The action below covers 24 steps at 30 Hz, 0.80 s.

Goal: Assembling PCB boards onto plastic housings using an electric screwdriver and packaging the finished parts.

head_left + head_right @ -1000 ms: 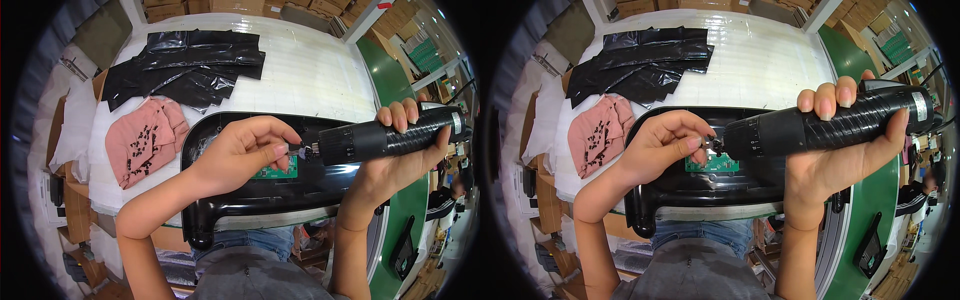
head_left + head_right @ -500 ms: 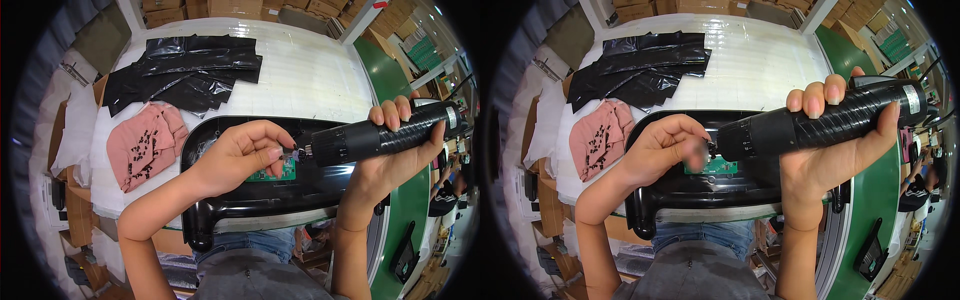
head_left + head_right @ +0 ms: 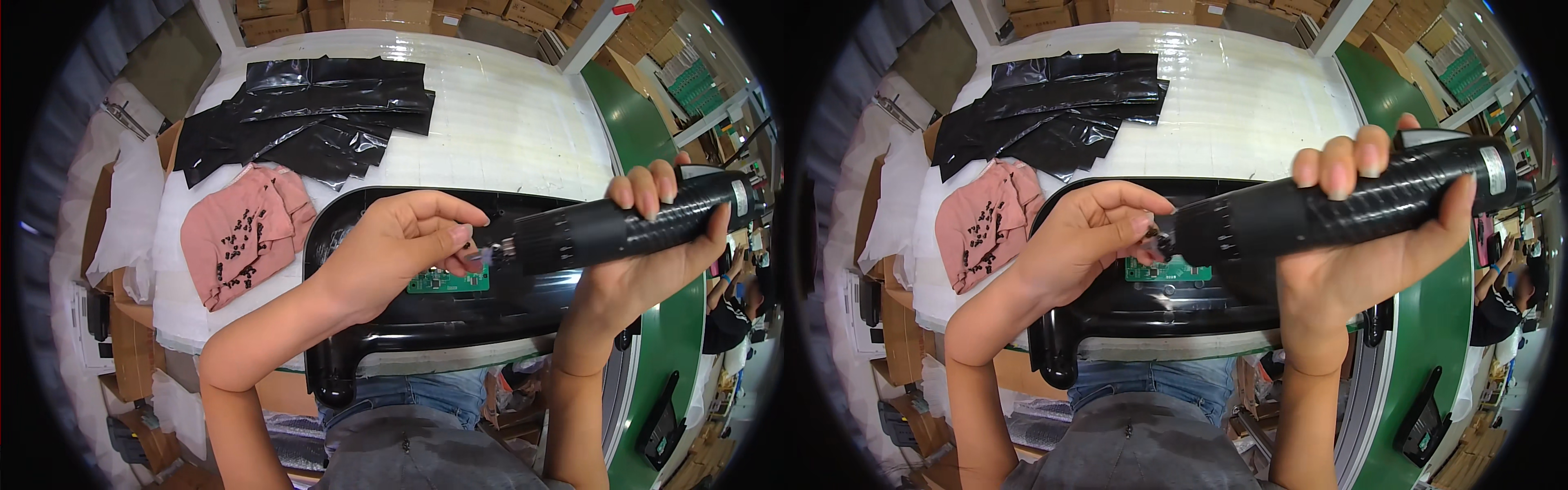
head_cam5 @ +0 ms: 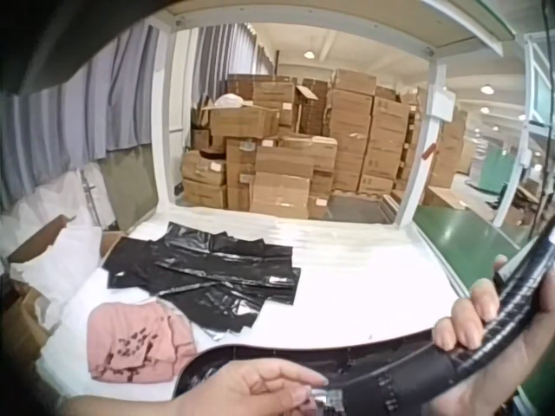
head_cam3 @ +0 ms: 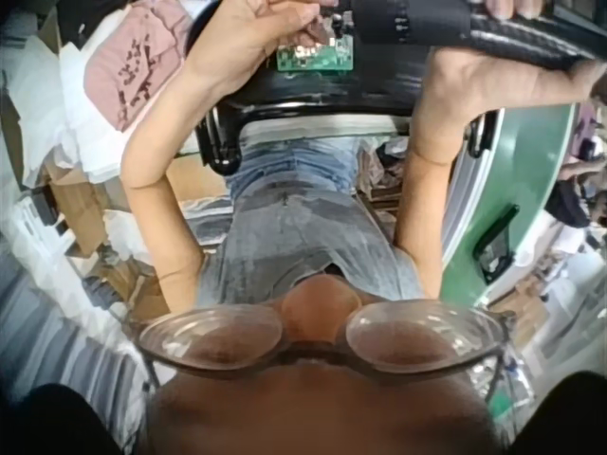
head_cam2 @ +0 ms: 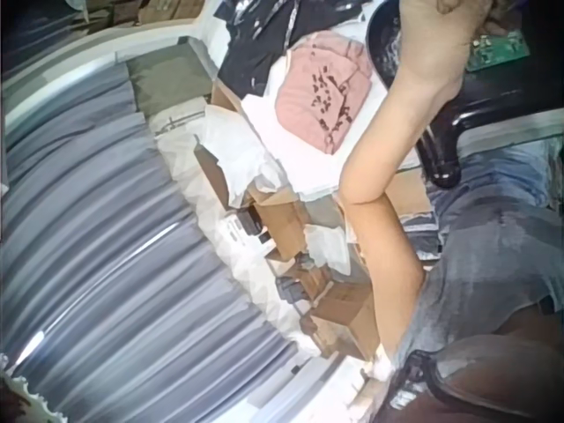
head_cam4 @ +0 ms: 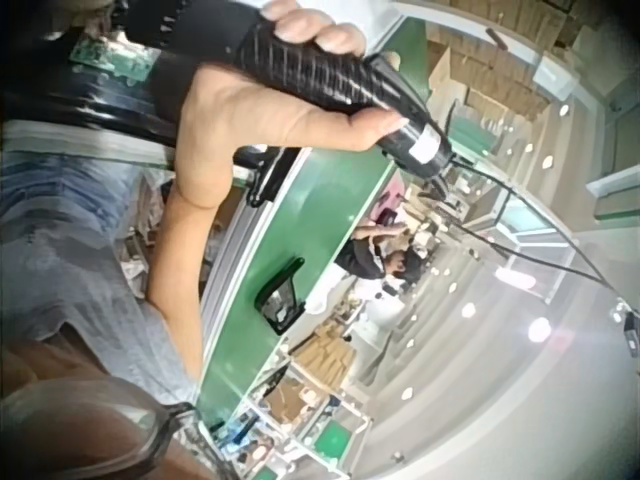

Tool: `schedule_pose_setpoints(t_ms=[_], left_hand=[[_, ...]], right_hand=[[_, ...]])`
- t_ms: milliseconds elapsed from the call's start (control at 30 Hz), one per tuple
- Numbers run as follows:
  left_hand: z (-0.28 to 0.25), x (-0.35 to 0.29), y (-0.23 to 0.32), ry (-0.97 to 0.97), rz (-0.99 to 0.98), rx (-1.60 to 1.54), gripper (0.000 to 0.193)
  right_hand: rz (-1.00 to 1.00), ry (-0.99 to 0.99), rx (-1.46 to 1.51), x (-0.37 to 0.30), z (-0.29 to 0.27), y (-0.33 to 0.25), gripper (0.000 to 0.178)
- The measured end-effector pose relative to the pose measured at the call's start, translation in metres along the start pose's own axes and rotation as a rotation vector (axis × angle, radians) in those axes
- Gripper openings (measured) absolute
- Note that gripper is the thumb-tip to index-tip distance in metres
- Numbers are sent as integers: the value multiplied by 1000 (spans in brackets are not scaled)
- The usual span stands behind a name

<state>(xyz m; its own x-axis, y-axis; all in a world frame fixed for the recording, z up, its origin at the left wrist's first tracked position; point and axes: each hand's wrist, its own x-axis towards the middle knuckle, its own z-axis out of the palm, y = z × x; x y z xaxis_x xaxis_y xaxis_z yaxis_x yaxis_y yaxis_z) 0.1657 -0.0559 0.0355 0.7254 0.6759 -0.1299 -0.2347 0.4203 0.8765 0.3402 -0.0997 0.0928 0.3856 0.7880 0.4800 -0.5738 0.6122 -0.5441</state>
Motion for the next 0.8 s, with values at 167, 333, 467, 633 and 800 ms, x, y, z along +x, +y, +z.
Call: schedule_pose_setpoints(t_ms=[167, 333, 467, 633, 800], left_hand=[[-1, -2, -4, 25, -18, -73, 17], [3, -3, -7, 12, -10, -133, 16], [6, -3, -5, 44, -34, -183, 15], [5, -6, -3, 24, -38, -110, 13], [6, -6, -6, 11, 5, -113, 16]], right_hand=[[-64, 22, 9, 2, -2, -3, 42], [-64, 10, -21, -3, 1, 0, 42], [-75, -9, -43, -4, 1, 1, 43], [-83, -27, -68, -7, 3, 1, 43], [-89, -20, -74, -9, 5, 3, 44]])
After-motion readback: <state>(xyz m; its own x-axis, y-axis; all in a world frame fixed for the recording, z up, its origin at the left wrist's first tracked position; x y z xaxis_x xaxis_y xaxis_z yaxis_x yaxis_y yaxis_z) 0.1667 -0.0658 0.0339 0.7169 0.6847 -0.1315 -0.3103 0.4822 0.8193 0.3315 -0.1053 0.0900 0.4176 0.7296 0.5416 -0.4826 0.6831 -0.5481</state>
